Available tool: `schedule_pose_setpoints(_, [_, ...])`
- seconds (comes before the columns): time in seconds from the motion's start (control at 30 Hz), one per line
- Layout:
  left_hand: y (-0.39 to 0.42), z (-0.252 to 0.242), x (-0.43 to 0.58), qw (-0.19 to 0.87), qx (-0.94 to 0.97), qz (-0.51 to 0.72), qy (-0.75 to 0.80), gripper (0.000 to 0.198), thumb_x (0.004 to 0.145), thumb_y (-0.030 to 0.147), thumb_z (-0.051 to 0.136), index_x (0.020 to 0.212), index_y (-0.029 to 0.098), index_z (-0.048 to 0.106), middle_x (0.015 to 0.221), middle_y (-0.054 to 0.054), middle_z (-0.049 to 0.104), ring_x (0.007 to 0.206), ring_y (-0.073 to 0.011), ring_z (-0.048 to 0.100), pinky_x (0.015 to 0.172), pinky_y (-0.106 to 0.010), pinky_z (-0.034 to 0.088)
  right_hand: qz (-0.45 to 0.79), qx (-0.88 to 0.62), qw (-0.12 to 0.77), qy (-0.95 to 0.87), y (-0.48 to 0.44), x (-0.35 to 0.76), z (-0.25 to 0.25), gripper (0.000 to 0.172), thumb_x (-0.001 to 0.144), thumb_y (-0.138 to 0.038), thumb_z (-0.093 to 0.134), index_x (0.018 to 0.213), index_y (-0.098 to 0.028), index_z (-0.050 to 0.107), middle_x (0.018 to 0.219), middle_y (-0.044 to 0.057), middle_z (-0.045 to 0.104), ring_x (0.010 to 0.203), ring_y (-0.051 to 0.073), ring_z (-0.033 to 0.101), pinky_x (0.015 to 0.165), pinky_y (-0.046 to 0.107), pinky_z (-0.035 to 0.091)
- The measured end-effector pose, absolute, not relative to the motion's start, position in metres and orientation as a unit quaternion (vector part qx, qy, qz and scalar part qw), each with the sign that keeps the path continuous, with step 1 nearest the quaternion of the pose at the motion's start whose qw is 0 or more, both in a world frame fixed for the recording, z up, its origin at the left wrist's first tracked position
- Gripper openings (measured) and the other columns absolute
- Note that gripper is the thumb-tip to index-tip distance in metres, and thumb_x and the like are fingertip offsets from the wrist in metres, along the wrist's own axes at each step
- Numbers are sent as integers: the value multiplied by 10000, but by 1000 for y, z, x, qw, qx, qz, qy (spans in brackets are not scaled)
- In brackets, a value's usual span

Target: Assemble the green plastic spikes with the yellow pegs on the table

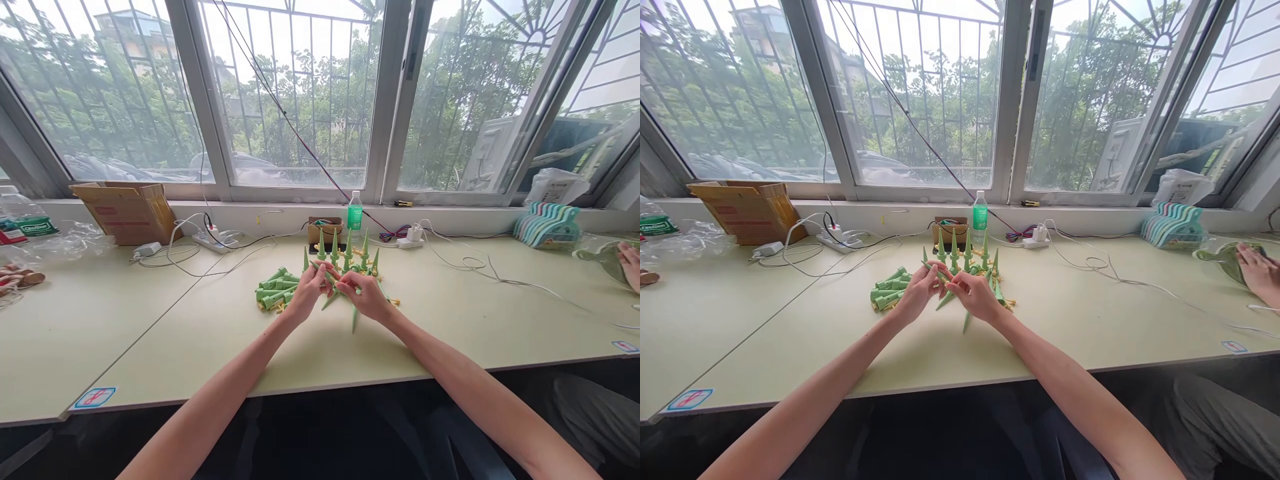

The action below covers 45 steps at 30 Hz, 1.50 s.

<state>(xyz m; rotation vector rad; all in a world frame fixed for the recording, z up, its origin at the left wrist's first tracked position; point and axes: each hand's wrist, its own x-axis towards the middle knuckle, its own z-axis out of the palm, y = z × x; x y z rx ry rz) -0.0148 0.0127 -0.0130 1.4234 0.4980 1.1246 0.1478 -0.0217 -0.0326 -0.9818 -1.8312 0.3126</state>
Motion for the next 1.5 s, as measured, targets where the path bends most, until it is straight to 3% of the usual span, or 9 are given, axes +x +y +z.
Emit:
schedule_pose_setpoints(0.27, [10,-13,-14,574,628,459,256,313,865,463,549,940,161,521,756,-11,570,470,-68,431,420,-223,376,105,-413,463,-777,-26,147,-33,234,886,-419,546,832,-191,543,600,-28,529,542,104,469,561,219,380])
schedule_pose_setpoints(0.57, [9,-18,-14,547,666,423,279,348,859,515,538,876,170,495,581,54,408,450,-68,369,425,-214,343,-28,-374,380,-846,-23,141,-40,225,919,-209,430,696,-194,407,587,-33,441,512,92,359,574,216,319])
schedule_pose_setpoints(0.87, [17,-24,-15,534,679,406,299,380,849,559,522,873,181,497,616,52,378,496,-66,342,450,-198,307,-87,-350,350,-865,-19,138,-45,174,911,-159,397,742,-192,417,658,-5,497,561,107,404,596,223,314])
schedule_pose_setpoints(1.1, [13,-20,-15,508,682,414,326,375,830,553,548,875,185,493,625,42,445,517,-77,413,461,-196,339,-15,-368,385,-846,-19,138,-45,186,936,-230,426,760,-189,469,636,-18,506,539,94,402,569,218,331])
schedule_pose_setpoints(1.27, [12,-13,-17,484,668,443,350,389,780,527,630,936,195,501,680,21,551,546,-83,479,477,-194,368,93,-387,434,-808,-20,144,-38,120,880,-315,545,914,-200,544,586,-53,509,511,90,434,566,211,380])
schedule_pose_setpoints(1.5, [10,-6,-19,496,647,464,347,524,630,457,788,975,200,488,745,19,580,614,-103,561,470,-184,355,45,-470,527,-706,-14,159,-29,190,903,-339,465,834,-193,565,571,-38,503,517,104,457,555,220,377])
